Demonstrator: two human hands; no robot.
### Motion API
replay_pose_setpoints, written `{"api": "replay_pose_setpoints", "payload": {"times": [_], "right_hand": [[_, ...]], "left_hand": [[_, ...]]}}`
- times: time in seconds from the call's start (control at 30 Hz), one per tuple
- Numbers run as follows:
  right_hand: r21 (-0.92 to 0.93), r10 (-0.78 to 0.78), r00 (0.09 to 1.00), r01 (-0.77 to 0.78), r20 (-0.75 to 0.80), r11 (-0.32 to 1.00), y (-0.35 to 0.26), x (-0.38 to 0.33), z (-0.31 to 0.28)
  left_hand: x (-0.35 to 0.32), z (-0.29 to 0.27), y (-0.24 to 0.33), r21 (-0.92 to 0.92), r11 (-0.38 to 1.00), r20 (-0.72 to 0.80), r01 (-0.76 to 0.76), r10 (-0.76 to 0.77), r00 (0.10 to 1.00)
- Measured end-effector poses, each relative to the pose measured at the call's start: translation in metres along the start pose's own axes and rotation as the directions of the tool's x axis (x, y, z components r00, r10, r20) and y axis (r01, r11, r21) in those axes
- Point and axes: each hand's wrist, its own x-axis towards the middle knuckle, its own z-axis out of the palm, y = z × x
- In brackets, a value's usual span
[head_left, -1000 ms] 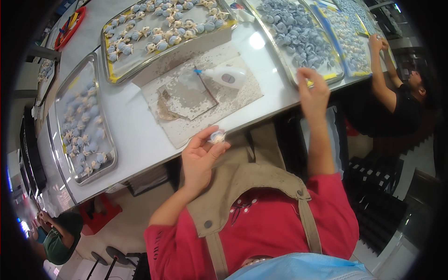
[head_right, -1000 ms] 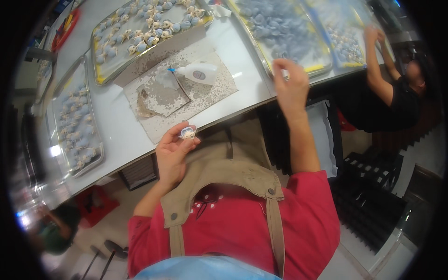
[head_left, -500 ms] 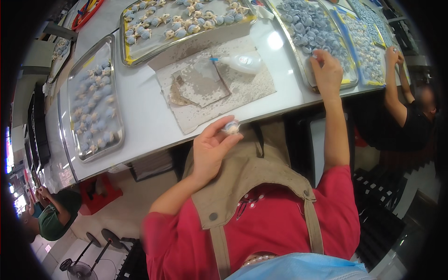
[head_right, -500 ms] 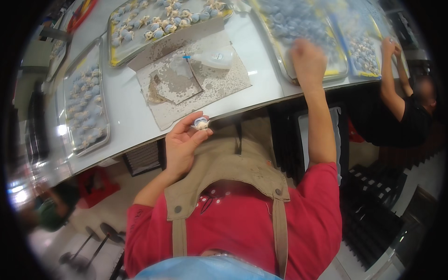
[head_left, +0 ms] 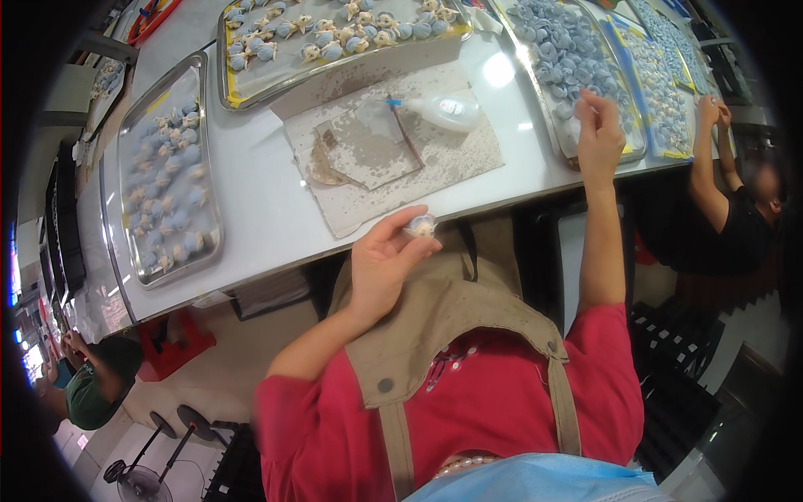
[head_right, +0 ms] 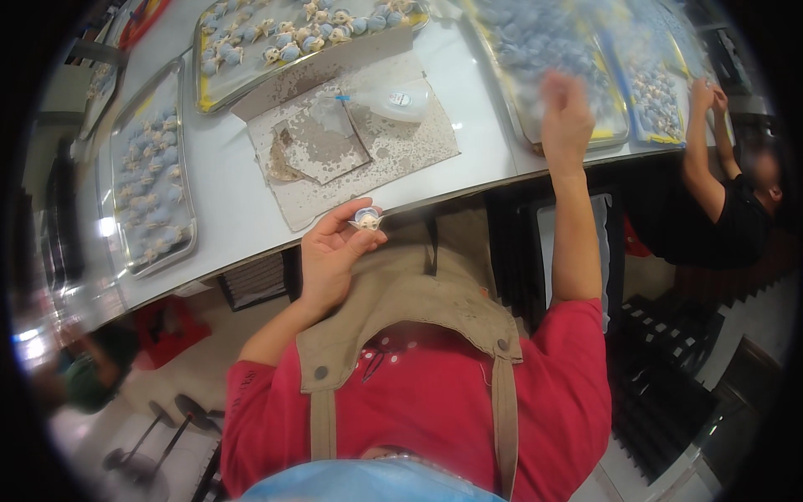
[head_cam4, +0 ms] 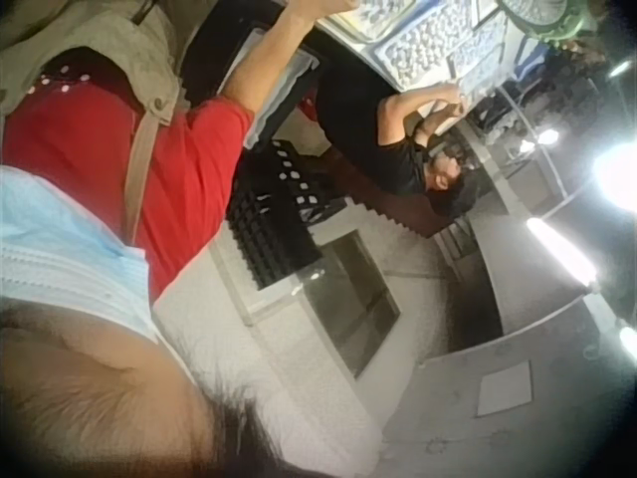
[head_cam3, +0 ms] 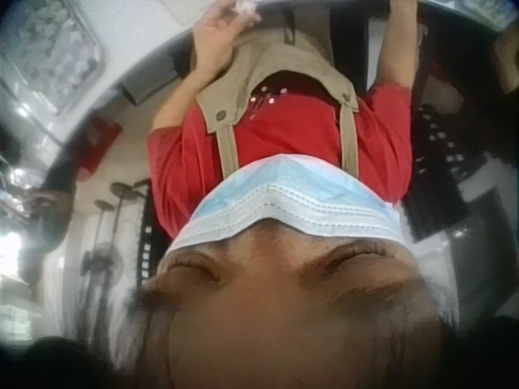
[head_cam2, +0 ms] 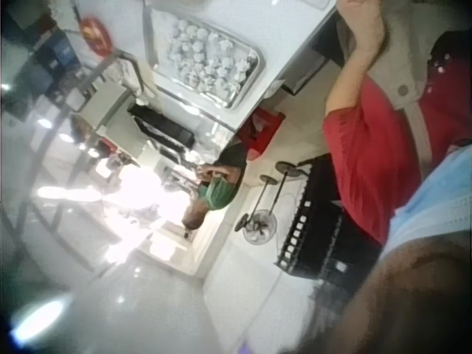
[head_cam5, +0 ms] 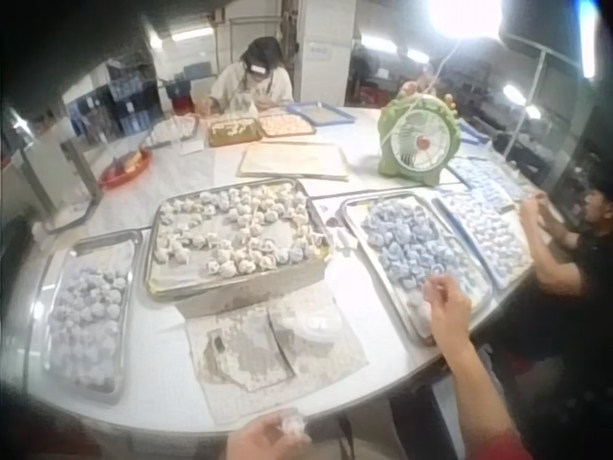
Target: The person repeatedly picks up small blue and white decorative items from a tray, applies a small amount of white liquid from a squeeze bottle, and attaches a small white piece to each item. The finished items are placed onto a metal tray. The process is repeated continuously throughout the clip.
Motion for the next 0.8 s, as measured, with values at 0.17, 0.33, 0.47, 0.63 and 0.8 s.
{"api": "replay_pose_setpoints", "payload": {"times": [0.17,0.33,0.47,0.63,0.8], "right_hand": [[0.100,0.137,0.990,-0.139,0.023,0.985,-0.007,0.004,0.001],[0.214,0.198,0.948,-0.254,0.250,0.943,-0.028,-0.001,-0.010],[0.336,0.116,0.792,-0.381,0.600,0.862,-0.062,-0.019,-0.019],[0.320,0.014,0.542,-0.516,0.841,0.794,-0.097,-0.048,-0.019],[0.416,-0.245,0.495,-0.272,0.834,0.868,-0.116,-0.052,-0.023]], "left_hand": [[0.001,-0.001,0.000,-0.014,1.000,-0.005,-0.004,0.004,1.000],[0.004,0.000,0.002,-0.078,0.996,0.009,0.039,-0.039,0.999],[0.004,0.001,0.002,-0.094,0.994,0.007,0.048,-0.048,0.999],[0.004,0.004,0.001,-0.096,0.994,0.010,0.056,-0.055,0.998],[0.003,0.003,0.005,-0.163,0.983,0.030,0.089,-0.085,0.996]]}}
